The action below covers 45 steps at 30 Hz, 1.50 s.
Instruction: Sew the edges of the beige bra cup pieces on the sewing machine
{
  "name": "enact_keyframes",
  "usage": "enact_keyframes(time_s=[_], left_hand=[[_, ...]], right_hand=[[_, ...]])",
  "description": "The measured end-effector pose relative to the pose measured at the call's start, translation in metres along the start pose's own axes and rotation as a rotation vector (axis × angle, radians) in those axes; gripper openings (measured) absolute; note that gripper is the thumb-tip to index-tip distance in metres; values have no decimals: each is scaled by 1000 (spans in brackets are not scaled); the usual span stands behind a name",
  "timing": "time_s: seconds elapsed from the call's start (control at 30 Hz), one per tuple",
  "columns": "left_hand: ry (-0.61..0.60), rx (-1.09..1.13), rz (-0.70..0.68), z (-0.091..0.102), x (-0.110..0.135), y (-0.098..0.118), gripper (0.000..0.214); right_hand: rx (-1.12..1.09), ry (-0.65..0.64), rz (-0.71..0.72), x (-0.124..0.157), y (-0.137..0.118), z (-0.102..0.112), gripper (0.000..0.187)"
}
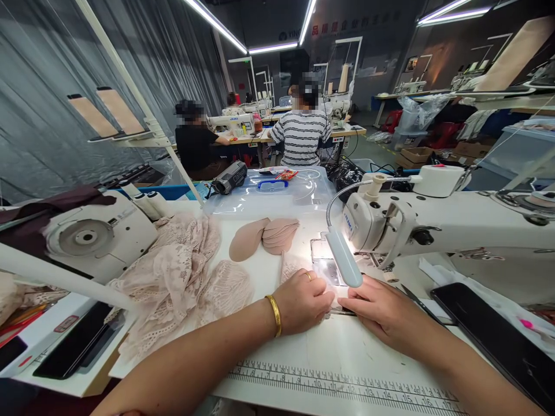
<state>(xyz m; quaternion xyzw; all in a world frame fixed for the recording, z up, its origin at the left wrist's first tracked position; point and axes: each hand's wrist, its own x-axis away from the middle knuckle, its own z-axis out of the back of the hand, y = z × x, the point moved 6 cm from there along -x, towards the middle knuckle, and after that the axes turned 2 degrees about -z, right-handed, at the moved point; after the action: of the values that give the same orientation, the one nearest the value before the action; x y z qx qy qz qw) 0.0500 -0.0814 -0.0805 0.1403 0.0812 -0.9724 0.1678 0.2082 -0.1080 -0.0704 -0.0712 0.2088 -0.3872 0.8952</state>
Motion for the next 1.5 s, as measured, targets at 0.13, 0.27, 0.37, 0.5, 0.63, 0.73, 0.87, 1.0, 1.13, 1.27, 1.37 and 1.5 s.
enact_keyframes(time_s=[0.13, 0.27, 0.37, 0.5, 0.63, 0.73, 0.87, 1.0, 1.13, 1.27, 1.37, 1.5], left_hand=[[26, 12, -8, 0, 0, 0, 14], [8, 8, 1, -2, -1, -1, 15], [6, 19, -2, -2, -1, -1, 17], [29, 37, 10, -2, -1, -1, 20], [35, 72, 40, -3, -1, -2, 20], [15, 85, 44, -5, -4, -3, 21], [-3, 51, 30, -8, -11, -8, 23], [3, 39, 15, -14, -20, -13, 26], [28, 43, 10, -18, -26, -18, 23], [64, 56, -19, -19, -29, -22, 24], [95, 65, -39, -20, -31, -23, 23], [123, 67, -43, -21, -33, -24, 25]], right_hand=[[0, -14, 1, 1, 1, -1, 33], [-17, -14, -13, 0, 1, 1, 31], [-33, -18, -29, 0, 1, 1, 31], [-39, -7, -44, -1, 1, -1, 31], [-32, -4, -44, -2, 0, -3, 34], [-16, 0, -46, -4, -1, -3, 38], [19, 15, -72, -5, 3, -3, 34], [38, 60, -99, -5, 9, -2, 32], [22, 72, -128, -6, 13, -2, 30], [28, 51, -184, -6, 18, -6, 29], [56, 45, -210, -5, 21, -9, 25], [95, 66, -225, -3, 26, -14, 23]])
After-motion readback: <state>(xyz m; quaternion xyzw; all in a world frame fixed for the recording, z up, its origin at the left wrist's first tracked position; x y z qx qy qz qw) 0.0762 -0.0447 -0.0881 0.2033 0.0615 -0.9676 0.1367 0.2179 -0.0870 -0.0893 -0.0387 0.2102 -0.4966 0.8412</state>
